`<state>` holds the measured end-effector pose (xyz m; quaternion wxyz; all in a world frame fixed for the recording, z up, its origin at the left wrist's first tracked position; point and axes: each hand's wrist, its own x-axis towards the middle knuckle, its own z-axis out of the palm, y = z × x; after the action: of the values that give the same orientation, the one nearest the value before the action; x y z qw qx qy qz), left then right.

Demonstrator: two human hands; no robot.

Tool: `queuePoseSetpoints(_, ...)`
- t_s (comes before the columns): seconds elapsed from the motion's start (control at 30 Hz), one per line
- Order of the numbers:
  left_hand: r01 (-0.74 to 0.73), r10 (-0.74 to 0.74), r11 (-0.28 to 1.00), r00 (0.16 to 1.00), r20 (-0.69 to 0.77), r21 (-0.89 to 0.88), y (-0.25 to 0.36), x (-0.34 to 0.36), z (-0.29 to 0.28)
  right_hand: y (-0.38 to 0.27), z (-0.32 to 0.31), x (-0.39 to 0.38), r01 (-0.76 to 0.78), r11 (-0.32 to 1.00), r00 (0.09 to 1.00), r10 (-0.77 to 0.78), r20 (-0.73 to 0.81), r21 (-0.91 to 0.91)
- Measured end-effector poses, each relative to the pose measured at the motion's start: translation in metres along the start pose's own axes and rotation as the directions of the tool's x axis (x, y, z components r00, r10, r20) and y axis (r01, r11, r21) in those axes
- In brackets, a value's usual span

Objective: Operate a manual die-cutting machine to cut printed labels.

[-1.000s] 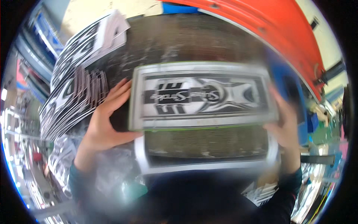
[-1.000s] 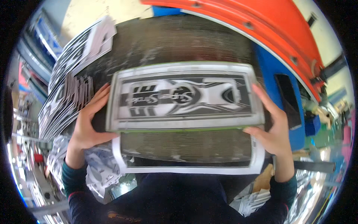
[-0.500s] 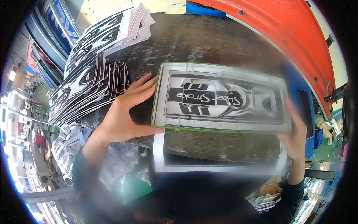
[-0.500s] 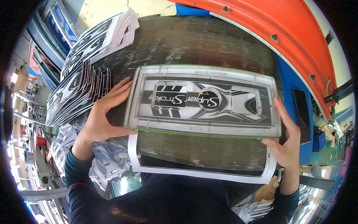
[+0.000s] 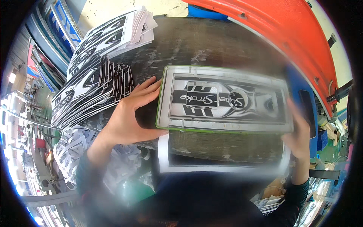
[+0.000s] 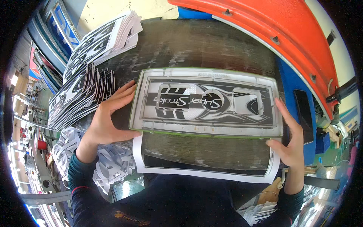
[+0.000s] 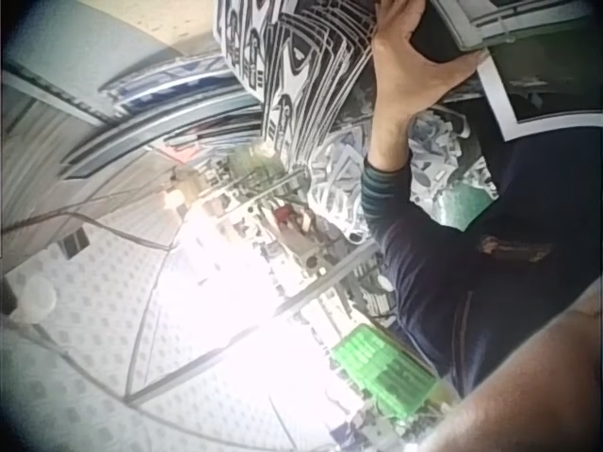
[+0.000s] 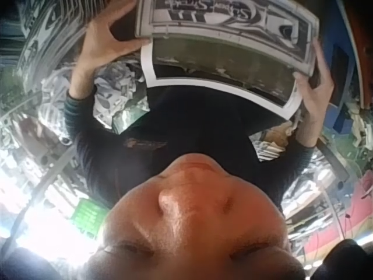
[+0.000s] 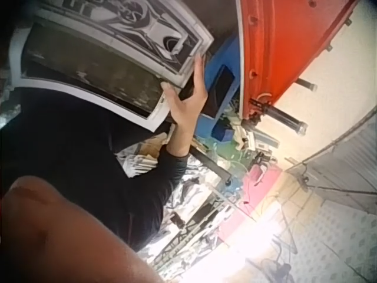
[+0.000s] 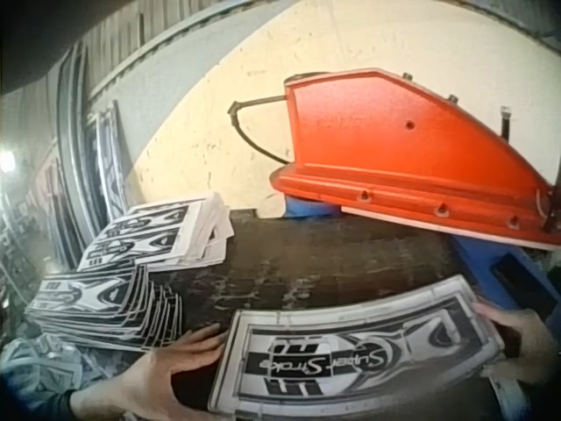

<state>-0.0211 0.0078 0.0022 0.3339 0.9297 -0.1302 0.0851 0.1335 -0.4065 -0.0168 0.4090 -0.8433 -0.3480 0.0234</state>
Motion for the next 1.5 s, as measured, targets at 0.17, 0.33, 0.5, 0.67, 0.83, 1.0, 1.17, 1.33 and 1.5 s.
queuePoseSetpoints(0.17,-0.003,-0.004,0.992,0.998,-0.06,-0.127,-0.003,-0.009,-0.002,0.019,-0.06,0.023,0.066,0.983,0.605,-0.174,-0.777,-0.169)
queuePoseSetpoints(0.33,-0.006,-0.029,0.972,0.989,-0.144,-0.235,0.008,-0.002,0.0,0.09,-0.204,0.031,0.127,0.988,0.469,0.022,-0.883,0.093)
queuePoseSetpoints(0.5,-0.072,0.09,0.993,0.975,-0.204,0.093,0.008,-0.004,0.009,0.075,-0.204,0.062,0.156,0.86,0.462,0.371,-0.806,0.485)
queuePoseSetpoints(0.67,-0.091,0.137,0.975,0.965,-0.224,0.204,0.013,-0.002,0.008,0.033,-0.164,0.06,0.189,0.846,0.442,0.381,-0.812,0.499)
queuePoseSetpoints(0.83,-0.084,0.107,0.898,0.994,-0.03,0.432,0.029,0.015,-0.017,-0.012,-0.13,0.035,0.239,0.822,0.472,0.367,-0.802,0.517)
queuePoseSetpoints(1.0,-0.228,0.252,0.964,0.949,-0.192,0.138,0.058,0.034,-0.03,-0.053,-0.082,0.017,0.307,0.804,0.579,0.267,-0.77,0.509)
queuePoseSetpoints(1.17,-0.391,0.417,0.908,0.875,-0.245,0.148,0.108,0.043,-0.021,-0.104,-0.038,-0.002,0.249,0.798,0.77,0.181,-0.612,0.549)
queuePoseSetpoints(1.33,-0.63,0.636,0.77,0.745,-0.203,0.103,0.148,0.051,-0.017,-0.148,-0.006,-0.018,0.304,0.831,0.925,-0.14,-0.354,0.466)
queuePoseSetpoints(1.5,-0.629,0.615,0.774,0.724,-0.313,0.067,0.161,0.041,-0.007,-0.15,-0.014,-0.028,0.294,0.923,0.95,-0.254,-0.18,0.25)
